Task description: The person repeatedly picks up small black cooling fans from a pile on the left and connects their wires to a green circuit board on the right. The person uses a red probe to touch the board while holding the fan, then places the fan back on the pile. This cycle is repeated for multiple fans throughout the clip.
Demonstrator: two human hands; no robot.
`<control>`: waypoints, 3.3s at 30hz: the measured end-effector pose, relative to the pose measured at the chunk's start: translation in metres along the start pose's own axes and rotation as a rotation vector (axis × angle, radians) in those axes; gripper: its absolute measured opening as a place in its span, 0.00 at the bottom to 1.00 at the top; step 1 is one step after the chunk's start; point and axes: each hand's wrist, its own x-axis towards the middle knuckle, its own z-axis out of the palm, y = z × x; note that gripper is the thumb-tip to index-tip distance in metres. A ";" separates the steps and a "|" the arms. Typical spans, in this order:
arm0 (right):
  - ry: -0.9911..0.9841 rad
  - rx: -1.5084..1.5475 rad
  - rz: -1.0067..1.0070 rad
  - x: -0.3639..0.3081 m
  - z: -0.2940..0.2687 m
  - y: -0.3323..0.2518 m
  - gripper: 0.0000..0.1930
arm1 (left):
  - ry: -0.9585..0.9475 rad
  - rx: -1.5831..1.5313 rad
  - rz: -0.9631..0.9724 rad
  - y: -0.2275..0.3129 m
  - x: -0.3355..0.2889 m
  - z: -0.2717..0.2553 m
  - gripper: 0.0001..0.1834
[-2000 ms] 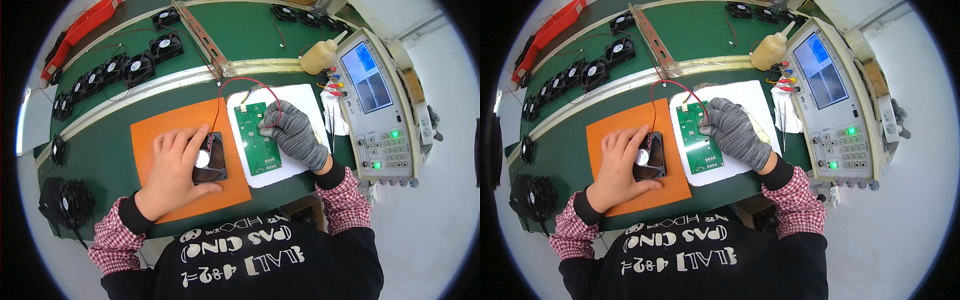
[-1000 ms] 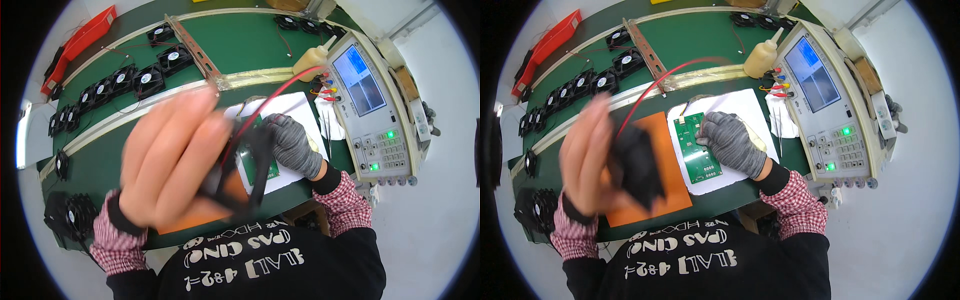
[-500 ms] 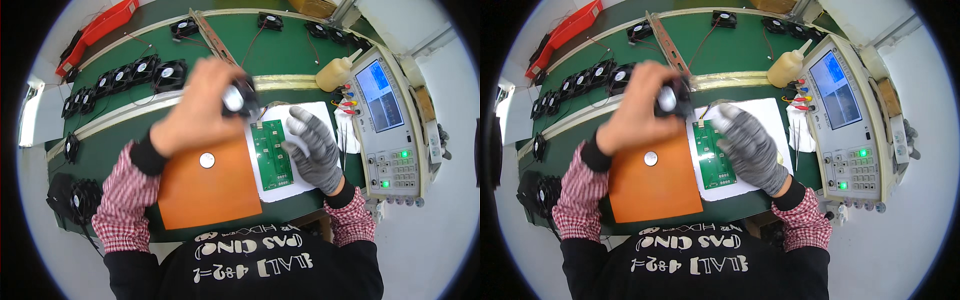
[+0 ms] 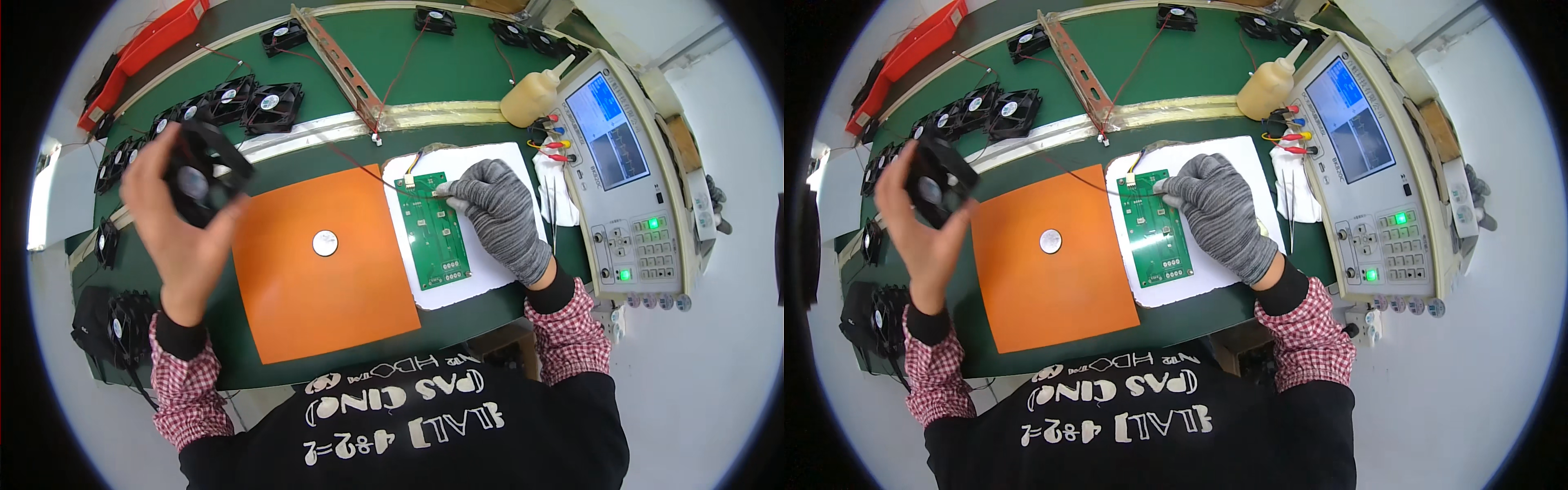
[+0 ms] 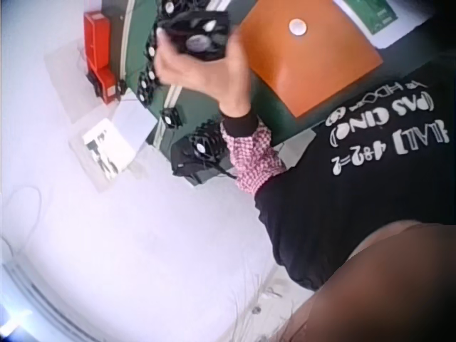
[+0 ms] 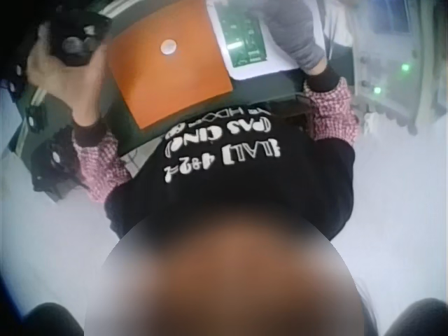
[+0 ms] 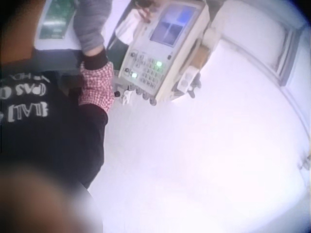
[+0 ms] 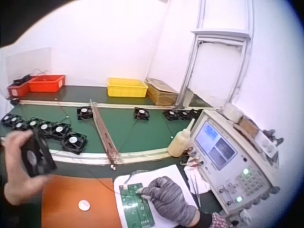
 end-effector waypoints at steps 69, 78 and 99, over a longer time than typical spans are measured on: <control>0.030 0.523 0.236 -0.006 0.017 0.008 0.11 | -0.199 -0.355 0.192 0.019 0.070 0.125 0.49; 0.289 0.218 -0.002 -0.003 0.002 0.005 0.37 | -0.579 -0.501 0.639 0.066 0.062 0.085 0.35; -0.691 1.297 0.157 -0.018 -0.008 -0.057 0.20 | 0.254 -0.263 0.377 0.007 0.045 -0.013 0.37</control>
